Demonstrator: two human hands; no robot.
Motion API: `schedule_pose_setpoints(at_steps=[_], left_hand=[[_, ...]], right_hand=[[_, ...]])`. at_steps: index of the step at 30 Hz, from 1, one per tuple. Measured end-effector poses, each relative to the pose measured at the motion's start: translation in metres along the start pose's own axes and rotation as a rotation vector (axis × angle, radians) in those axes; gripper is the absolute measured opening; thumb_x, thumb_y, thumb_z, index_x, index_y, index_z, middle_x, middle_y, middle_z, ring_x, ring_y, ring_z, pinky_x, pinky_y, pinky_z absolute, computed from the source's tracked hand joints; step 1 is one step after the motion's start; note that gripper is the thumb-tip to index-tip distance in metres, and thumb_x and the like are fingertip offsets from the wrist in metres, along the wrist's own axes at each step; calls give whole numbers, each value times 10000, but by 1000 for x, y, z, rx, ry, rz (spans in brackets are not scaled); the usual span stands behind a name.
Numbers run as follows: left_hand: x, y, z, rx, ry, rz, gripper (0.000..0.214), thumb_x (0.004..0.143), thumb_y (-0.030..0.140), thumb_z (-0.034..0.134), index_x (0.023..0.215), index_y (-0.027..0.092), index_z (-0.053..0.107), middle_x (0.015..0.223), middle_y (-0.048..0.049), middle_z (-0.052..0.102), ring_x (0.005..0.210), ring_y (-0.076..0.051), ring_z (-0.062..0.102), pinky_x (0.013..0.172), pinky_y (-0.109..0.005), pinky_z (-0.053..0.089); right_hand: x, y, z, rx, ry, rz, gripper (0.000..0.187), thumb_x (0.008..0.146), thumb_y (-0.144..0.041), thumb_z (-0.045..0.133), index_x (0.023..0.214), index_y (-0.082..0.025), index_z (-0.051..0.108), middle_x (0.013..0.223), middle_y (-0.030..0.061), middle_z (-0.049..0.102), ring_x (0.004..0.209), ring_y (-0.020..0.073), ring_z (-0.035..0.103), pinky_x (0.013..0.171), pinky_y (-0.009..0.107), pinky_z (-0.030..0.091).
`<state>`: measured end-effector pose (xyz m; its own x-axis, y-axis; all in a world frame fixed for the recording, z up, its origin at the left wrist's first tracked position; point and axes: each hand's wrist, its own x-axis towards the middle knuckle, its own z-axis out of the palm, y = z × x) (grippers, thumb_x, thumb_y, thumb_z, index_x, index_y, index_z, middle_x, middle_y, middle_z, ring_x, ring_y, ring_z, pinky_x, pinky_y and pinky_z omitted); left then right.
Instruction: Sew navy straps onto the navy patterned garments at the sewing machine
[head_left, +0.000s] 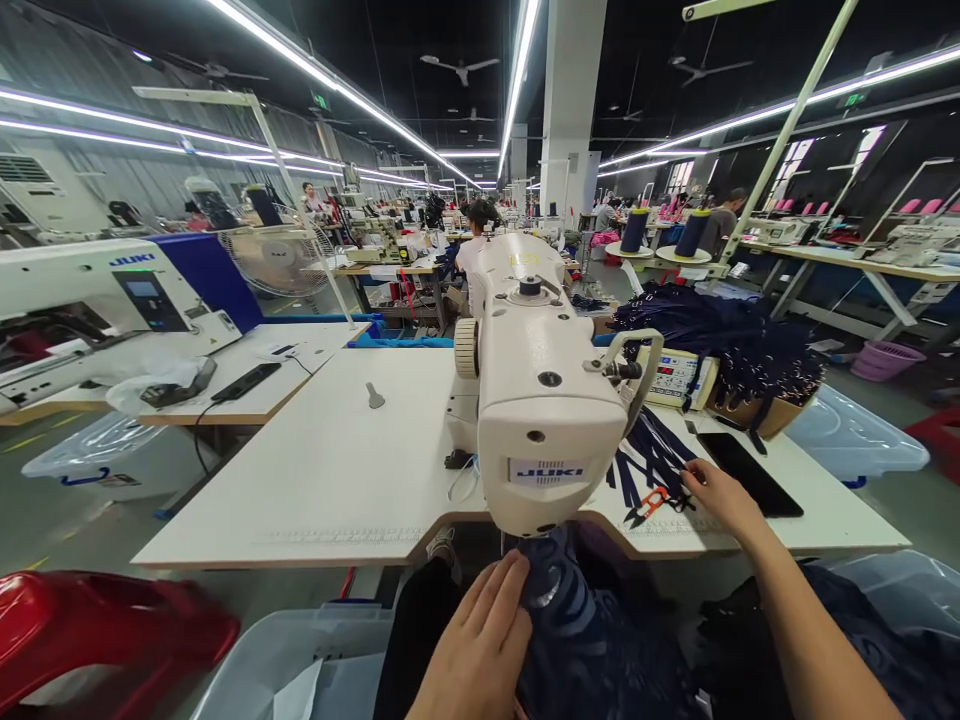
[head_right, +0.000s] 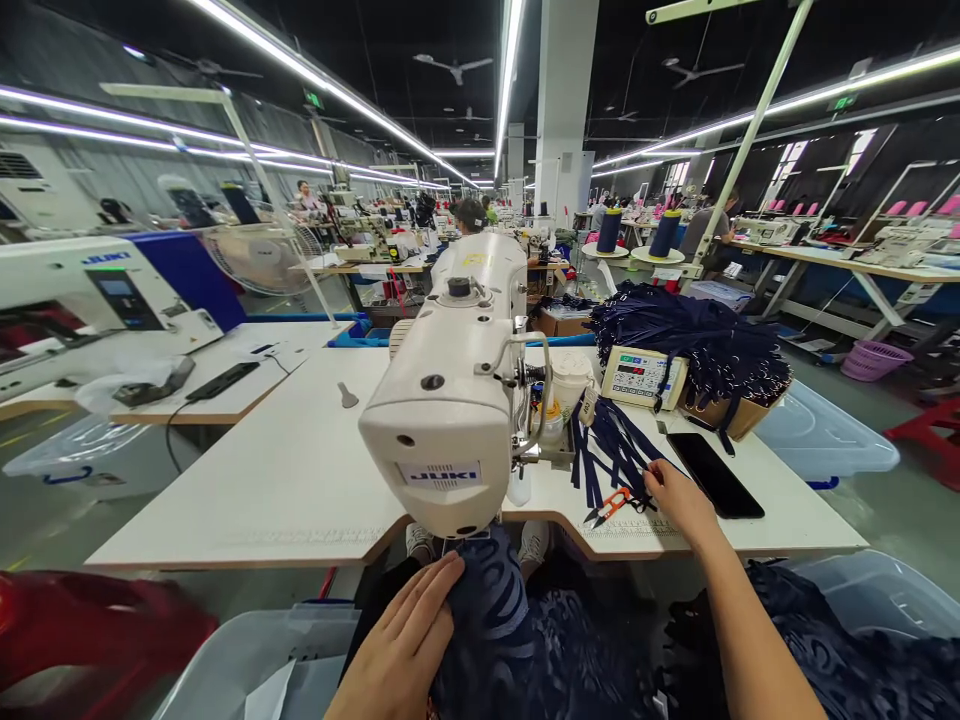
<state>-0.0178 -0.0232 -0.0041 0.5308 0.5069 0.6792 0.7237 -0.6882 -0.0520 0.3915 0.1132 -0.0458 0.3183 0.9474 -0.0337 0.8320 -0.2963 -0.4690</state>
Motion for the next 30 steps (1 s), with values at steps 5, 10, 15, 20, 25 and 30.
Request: schedule_pose_setpoints(at_steps=[5,10,15,20,25,30], left_hand=[[1,0,-15,109,-274,99,385,849,413,594,1174,206,583,1430,-119,484,1303,-279,436,987,-355,431],[4,-1,-21,192,-340,132,855,808,647,606,1469,159,367,1478,-114,437,1318,-274,408,993,-337,418],[10,-2,-17,238,-270,130,835,831,756,470,1369,119,511,1404,-93,529,1198,-262,517,926,-321,455],[8,-1,-9,267,-276,100,509,987,491,429,1378,176,514,1422,-42,516,1191,-242,530,929,-335,450],[11,-1,-8,261,-263,98,439,1022,407,369,1355,177,538,1388,-34,546,1167,-232,542,909,-340,462],[14,0,-7,263,-210,74,411,1032,363,345,1308,176,584,1334,-30,590,1133,-214,559,886,-318,480]], right_hand=[[-8,15,-15,209,43,55,63,773,-258,560,746,-216,600,650,34,601,699,247,604,692,362,437],[-32,11,-28,626,96,1,252,840,-450,483,927,-218,532,685,-4,517,742,207,604,736,336,505],[-84,11,-48,891,37,13,428,866,-612,537,1023,-213,536,598,-87,319,451,92,312,442,234,391],[-129,44,-29,941,-183,144,413,846,-602,597,1027,-234,549,604,-81,388,430,78,306,416,220,335],[-127,75,34,513,-165,116,335,793,-566,464,813,-243,547,723,43,598,673,230,614,662,342,509],[-108,59,57,430,-214,95,230,789,-461,493,722,-242,516,766,94,651,786,265,653,692,350,506]])
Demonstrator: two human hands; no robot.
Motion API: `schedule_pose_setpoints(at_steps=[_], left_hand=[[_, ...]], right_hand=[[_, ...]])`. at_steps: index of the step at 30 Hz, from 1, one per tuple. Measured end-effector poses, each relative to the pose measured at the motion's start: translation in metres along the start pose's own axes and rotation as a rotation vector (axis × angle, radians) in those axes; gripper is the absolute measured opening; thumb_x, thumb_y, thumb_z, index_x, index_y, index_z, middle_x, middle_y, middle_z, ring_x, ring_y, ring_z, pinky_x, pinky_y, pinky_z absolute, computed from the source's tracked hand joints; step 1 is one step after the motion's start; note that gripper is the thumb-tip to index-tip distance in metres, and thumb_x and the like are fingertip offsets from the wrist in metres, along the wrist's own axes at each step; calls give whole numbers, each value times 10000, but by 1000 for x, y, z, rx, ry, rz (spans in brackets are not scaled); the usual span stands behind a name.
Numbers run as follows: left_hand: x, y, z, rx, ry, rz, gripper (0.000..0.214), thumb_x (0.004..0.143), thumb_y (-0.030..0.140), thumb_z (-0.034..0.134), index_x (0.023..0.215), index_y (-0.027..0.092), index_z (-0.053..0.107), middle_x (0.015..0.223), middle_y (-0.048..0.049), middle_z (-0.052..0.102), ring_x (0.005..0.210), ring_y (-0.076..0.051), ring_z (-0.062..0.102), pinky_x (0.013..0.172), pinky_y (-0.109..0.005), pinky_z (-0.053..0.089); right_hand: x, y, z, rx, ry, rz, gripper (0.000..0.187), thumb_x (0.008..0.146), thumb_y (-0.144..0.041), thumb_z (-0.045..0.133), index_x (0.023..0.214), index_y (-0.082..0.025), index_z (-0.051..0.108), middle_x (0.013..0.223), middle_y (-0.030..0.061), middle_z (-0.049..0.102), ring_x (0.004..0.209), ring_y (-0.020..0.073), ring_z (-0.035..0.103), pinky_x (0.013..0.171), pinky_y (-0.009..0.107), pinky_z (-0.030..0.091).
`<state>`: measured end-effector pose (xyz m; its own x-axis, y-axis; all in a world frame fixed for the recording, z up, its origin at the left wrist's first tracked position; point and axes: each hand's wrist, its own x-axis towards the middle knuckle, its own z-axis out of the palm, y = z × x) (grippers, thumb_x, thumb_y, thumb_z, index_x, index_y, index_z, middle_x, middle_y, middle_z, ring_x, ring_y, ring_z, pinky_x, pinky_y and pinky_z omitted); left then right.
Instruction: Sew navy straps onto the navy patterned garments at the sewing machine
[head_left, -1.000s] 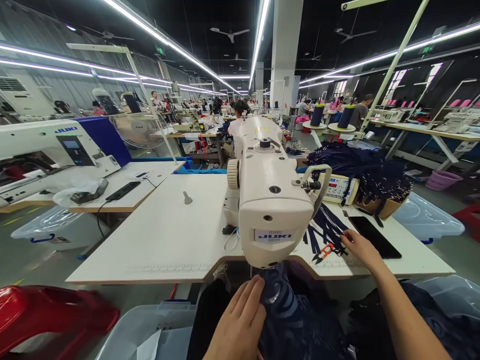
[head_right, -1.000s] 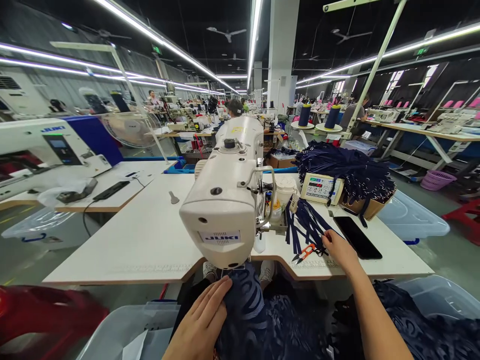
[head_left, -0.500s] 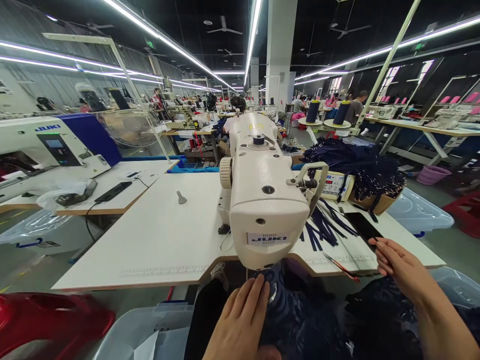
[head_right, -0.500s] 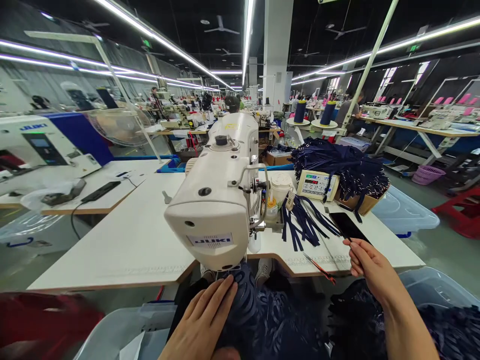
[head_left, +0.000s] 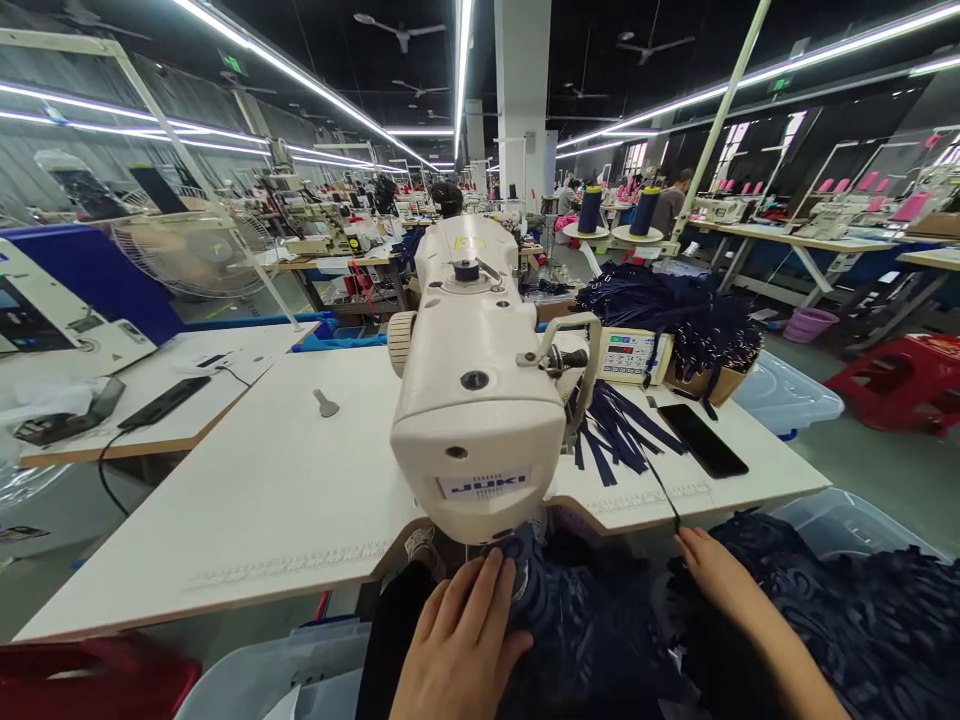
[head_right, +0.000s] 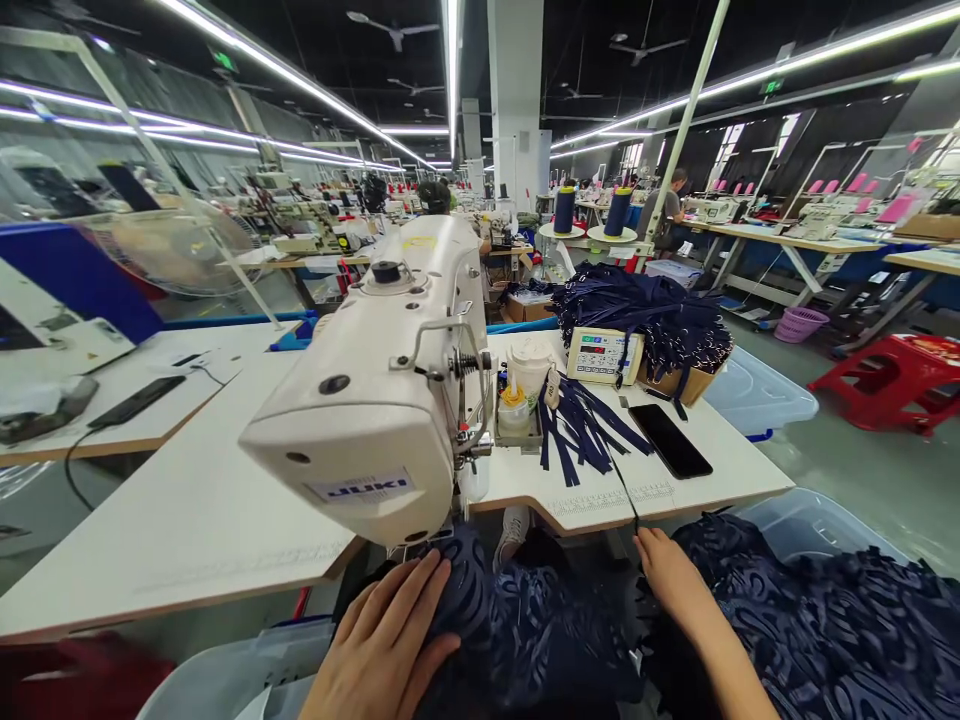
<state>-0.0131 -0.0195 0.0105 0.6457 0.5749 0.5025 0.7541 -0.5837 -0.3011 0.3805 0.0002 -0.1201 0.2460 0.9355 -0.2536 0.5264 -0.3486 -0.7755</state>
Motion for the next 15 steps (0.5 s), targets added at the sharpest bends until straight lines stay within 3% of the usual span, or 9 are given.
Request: schedule_pose_setpoints(at_steps=[3,5,8,10,15], left_hand=[[-2,-1,2,1,-5,10,383,1021,325,375,1312,184,582,1345,-24,582,1137,-208,557,896,-308,481],[-4,-2,4,1,-10,17,378,1012,308,395,1325,187,569,1363,-18,568,1143,-211,555,901,-310,479],[-5,-3,6,-1,-4,22,374,1006,292,406,1330,190,563,1375,-9,559,1143,-213,557,899,-315,476],[-5,-3,6,-11,-10,22,375,1004,289,411,1333,185,559,1373,-9,561,1141,-215,560,900,-321,474],[-5,-1,6,-14,-21,3,382,1022,298,381,1350,187,541,1361,-3,571,1137,-212,566,879,-326,478]], right_hand=[[-3,-20,16,21,-169,-22,325,878,-520,419,825,-231,558,642,19,626,508,188,598,453,276,443],[-8,-31,29,42,-226,-67,420,913,-583,348,910,-225,568,652,-2,619,466,160,567,419,253,416],[-11,-34,42,50,-182,-148,538,933,-643,230,984,-223,564,723,0,613,564,160,588,535,274,479],[-7,-28,44,13,-110,-172,567,909,-676,224,926,-228,570,717,14,603,636,197,609,633,324,508],[1,-6,15,-202,121,-118,415,815,-631,417,683,-254,527,814,123,646,918,345,630,887,458,455]])
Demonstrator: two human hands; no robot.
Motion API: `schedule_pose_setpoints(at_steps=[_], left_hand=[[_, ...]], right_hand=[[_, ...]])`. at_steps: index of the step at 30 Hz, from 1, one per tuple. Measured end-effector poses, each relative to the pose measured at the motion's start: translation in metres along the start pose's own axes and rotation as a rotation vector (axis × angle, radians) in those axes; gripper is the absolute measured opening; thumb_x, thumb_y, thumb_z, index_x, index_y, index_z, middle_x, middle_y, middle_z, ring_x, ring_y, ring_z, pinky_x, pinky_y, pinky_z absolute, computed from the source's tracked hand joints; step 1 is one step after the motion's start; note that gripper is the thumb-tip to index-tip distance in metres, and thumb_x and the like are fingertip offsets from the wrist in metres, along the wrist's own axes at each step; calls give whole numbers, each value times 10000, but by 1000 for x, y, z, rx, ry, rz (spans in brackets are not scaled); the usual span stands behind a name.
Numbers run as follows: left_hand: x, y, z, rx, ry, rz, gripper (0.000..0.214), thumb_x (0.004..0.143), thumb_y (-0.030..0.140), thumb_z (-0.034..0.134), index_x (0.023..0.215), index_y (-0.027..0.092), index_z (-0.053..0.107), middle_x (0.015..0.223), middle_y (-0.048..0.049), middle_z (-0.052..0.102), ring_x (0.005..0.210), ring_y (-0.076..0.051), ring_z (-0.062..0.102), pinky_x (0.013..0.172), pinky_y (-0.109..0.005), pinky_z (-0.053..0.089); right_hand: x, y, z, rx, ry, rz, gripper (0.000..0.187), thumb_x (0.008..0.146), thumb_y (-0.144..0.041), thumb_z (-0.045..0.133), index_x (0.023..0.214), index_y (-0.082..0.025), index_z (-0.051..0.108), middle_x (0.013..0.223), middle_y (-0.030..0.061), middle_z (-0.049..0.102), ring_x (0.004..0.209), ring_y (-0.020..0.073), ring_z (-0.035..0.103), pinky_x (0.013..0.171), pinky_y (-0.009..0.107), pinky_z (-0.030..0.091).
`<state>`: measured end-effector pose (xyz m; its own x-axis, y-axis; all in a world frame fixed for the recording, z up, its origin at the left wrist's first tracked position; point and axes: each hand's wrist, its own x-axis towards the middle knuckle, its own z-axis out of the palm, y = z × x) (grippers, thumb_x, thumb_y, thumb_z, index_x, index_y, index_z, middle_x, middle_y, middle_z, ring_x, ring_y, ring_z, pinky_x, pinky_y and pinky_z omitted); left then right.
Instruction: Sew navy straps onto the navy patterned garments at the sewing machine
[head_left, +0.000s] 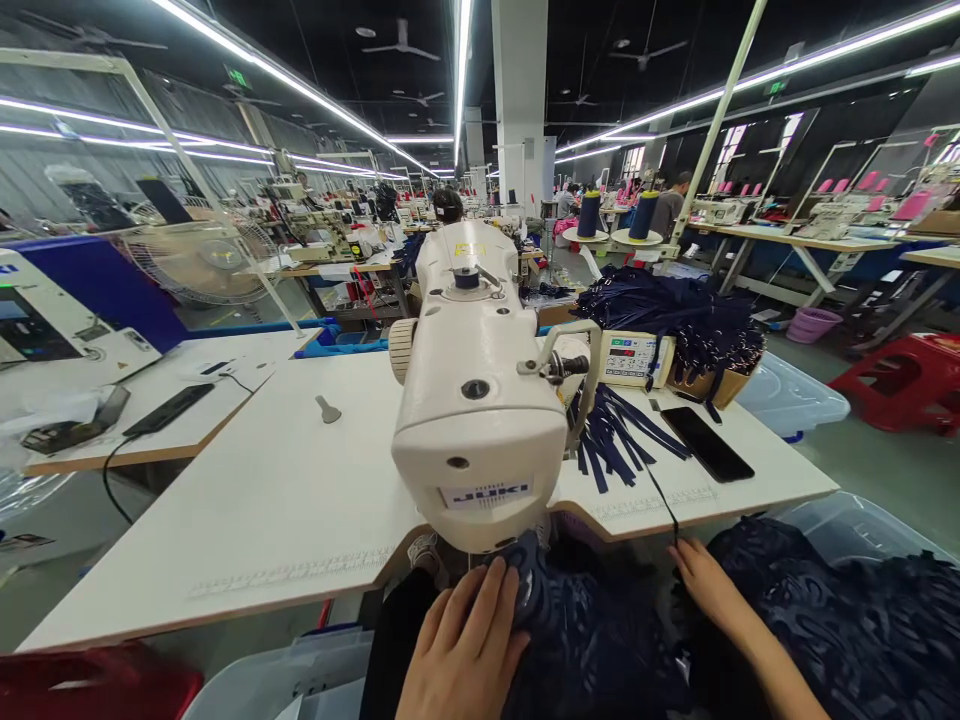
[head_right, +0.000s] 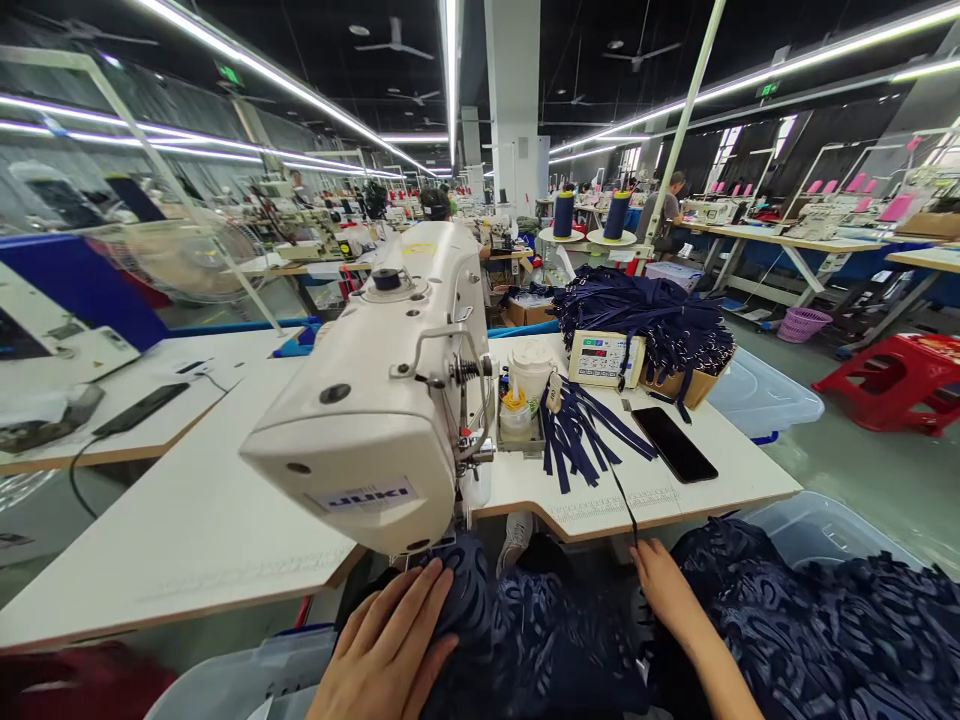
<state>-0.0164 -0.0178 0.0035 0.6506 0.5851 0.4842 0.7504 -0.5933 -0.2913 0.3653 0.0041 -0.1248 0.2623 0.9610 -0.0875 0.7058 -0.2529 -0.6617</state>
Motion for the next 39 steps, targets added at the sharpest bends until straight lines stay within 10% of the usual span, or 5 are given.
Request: schedule_pose_setpoints(at_steps=[8,19,27,33,39], left_hand=[[0,2,1,-17,7,-24,384,1025,336,397,1343,178,544,1361,-12,573,1157,-210,564,916,-322,480],[12,7,-9,-96,142,-77,336,1033,284,363,1201,182,636,1191,-35,674,1063,-172,619,875,-284,507],[14,6,-13,-139,129,-99,352,1040,332,360,1201,180,634,1198,-12,673,1063,-178,619,894,-295,479],[16,11,-15,-116,37,-147,409,1039,395,334,1248,180,612,1153,-57,676,1021,-208,628,849,-328,507],[18,11,-13,-136,76,-160,378,1041,339,343,1208,157,629,1121,-69,683,1003,-208,638,874,-330,508]], right_hand=[[48,-23,-94,-340,193,149,474,955,-571,292,1027,-223,606,952,159,684,888,387,646,732,500,461],[168,-70,-80,-476,42,52,270,955,-368,576,1104,-146,611,1054,62,641,890,193,639,789,392,537],[139,-109,-66,-402,-95,-117,302,962,-438,544,989,-152,636,880,17,662,742,154,637,719,335,528],[96,-101,-43,-374,103,-66,341,993,-323,431,1249,-116,518,1028,133,662,861,237,646,712,342,460],[75,-92,-65,-241,185,-30,368,942,-426,392,892,-198,677,1013,131,656,865,291,619,654,333,390]])
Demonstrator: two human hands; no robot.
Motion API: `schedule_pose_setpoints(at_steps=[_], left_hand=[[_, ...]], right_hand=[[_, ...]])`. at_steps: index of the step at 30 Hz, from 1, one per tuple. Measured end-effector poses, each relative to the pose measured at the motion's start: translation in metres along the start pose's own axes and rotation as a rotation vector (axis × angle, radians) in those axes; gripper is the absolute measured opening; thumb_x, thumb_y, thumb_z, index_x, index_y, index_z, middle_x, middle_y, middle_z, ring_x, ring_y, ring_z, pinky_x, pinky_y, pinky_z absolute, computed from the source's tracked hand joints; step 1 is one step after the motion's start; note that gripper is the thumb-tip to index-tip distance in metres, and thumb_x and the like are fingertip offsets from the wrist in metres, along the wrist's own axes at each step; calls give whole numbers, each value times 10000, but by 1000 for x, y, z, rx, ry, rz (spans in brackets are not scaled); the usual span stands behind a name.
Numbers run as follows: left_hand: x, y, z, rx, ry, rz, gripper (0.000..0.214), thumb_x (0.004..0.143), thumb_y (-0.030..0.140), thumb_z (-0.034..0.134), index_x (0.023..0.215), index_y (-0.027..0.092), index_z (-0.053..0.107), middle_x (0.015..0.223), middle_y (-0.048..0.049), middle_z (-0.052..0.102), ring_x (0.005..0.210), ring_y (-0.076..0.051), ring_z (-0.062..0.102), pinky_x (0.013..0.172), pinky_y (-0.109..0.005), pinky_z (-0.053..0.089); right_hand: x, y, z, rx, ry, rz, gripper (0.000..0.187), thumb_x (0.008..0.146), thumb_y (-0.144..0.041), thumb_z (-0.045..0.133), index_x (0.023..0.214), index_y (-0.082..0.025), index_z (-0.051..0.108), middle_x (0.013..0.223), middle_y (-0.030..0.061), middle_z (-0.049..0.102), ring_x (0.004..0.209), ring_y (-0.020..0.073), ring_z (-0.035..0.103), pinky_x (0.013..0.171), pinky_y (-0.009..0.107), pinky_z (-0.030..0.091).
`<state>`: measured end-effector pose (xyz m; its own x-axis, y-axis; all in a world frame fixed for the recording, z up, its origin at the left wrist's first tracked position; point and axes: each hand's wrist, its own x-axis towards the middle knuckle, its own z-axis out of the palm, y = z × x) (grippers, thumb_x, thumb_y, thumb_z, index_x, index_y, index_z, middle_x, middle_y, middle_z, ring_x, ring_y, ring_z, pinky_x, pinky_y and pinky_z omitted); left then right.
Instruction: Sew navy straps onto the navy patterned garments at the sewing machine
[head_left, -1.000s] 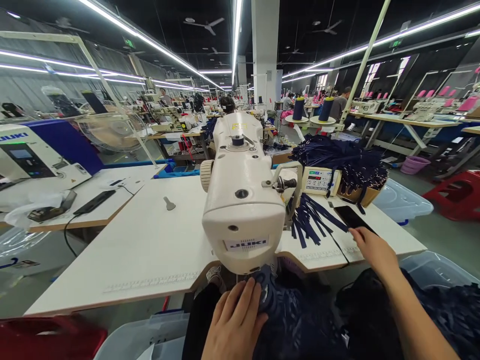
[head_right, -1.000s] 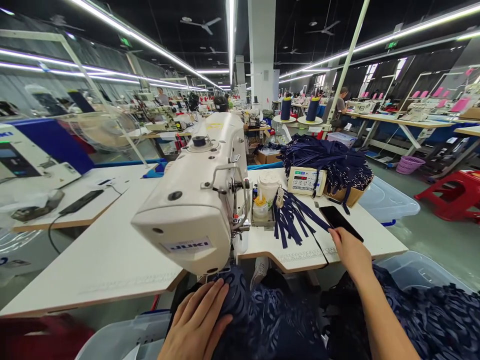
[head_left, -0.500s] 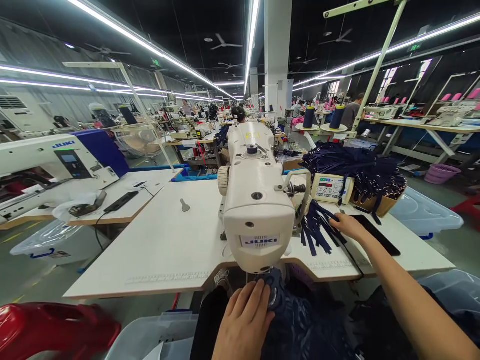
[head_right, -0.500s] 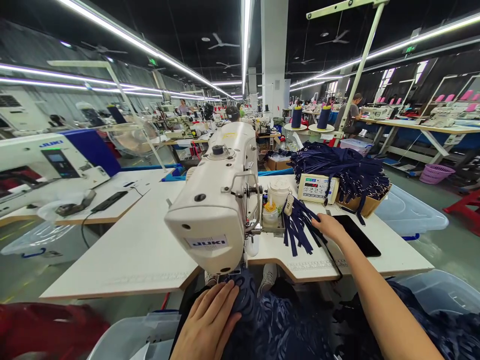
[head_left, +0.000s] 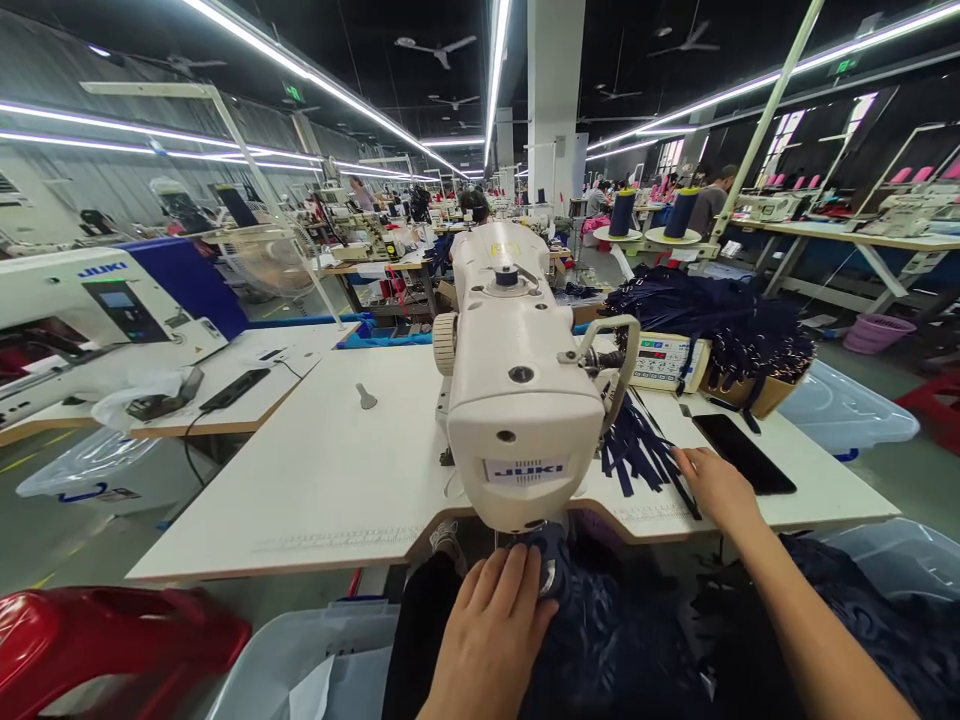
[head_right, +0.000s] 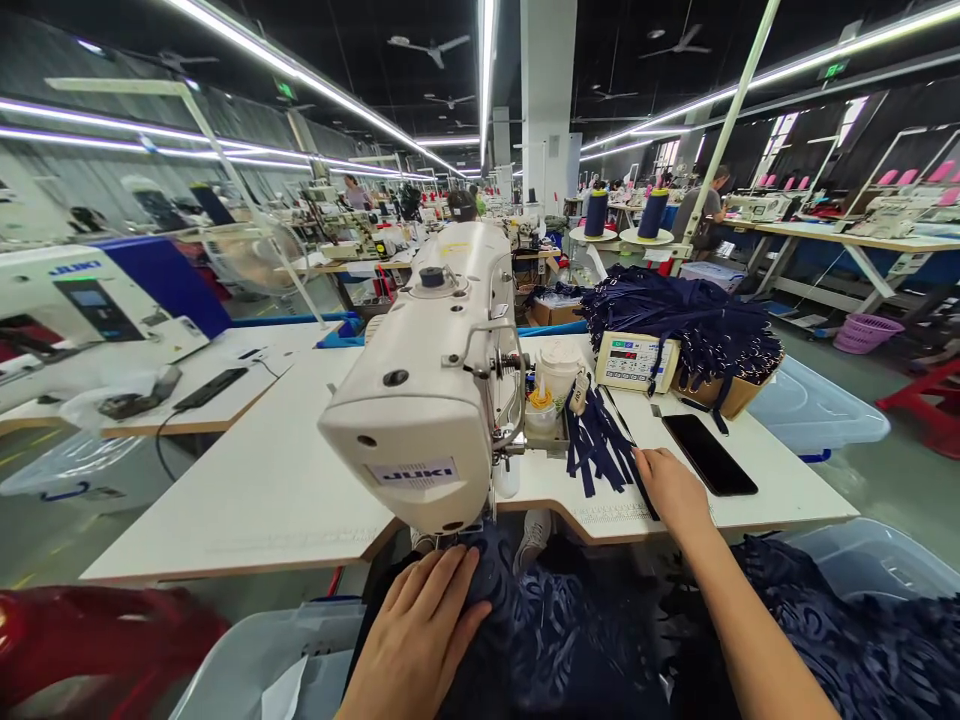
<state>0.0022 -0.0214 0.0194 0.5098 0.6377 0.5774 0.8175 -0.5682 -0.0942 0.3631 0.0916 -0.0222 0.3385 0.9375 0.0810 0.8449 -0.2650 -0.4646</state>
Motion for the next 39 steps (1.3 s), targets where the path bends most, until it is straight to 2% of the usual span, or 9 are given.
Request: schedule_pose_setpoints(at_steps=[3,7,10,12,16,21,27,33,39], left_hand=[[2,0,-2,-24,-1,-4,384,1041,353,339,1190,156,633,1172,-68,670,1038,-212,632,890,-338,509],[1,5,-4,-41,-48,-10,454,1027,454,334,1212,147,613,1182,-78,661,1030,-227,626,861,-360,517],[-1,11,-2,-24,-67,-42,412,1029,406,356,1199,127,607,1109,-86,667,989,-220,622,852,-356,514],[-3,13,-1,-34,-84,-55,329,1028,323,385,1147,128,623,1086,-84,662,967,-204,617,865,-340,508],[-8,13,-5,-65,-132,-22,258,1010,224,417,1158,152,614,1196,-82,632,1022,-188,602,898,-318,506],[-17,6,-4,-185,-86,2,315,1009,144,325,1168,143,597,1171,-74,654,1047,-165,608,938,-285,505],[-26,1,9,-361,31,-62,249,985,96,415,1171,111,581,1210,-77,641,1137,-138,579,1005,-245,472],[-14,-4,-7,-165,-32,133,263,978,151,491,1215,136,605,1236,-34,645,1082,-144,587,944,-273,503],[-10,-11,-16,-166,-70,223,281,1006,132,423,1188,132,637,1214,-18,653,1216,-162,518,1102,-317,385]], right_hand=[[-16,0,-9,178,-102,6,480,912,-562,378,782,-214,680,698,60,606,667,240,581,584,316,390],[-57,-25,-4,518,-286,-18,581,916,-682,273,800,-226,614,555,-20,441,479,146,416,469,265,353],[-91,-59,5,1078,-506,84,445,858,-679,501,834,-240,571,541,-65,331,442,102,276,423,228,249],[-106,-84,11,1206,-563,82,413,809,-646,620,925,-254,559,591,-63,381,455,96,299,417,217,247],[-114,-123,22,1121,-538,-128,370,844,-574,635,993,-261,505,671,-61,419,485,97,383,455,223,333],[-112,-134,35,877,-360,-269,328,878,-553,579,847,-246,468,664,-48,444,584,145,478,559,266,415],[-122,-133,46,844,-302,-260,302,887,-524,572,843,-245,466,698,-46,432,624,151,464,574,270,407],[-130,-143,55,910,-375,-162,326,867,-549,575,911,-237,491,701,-47,433,652,154,470,605,266,427],[-132,-145,58,920,-359,-99,413,828,-567,582,1038,-223,491,749,-28,487,659,162,474,604,280,427]])
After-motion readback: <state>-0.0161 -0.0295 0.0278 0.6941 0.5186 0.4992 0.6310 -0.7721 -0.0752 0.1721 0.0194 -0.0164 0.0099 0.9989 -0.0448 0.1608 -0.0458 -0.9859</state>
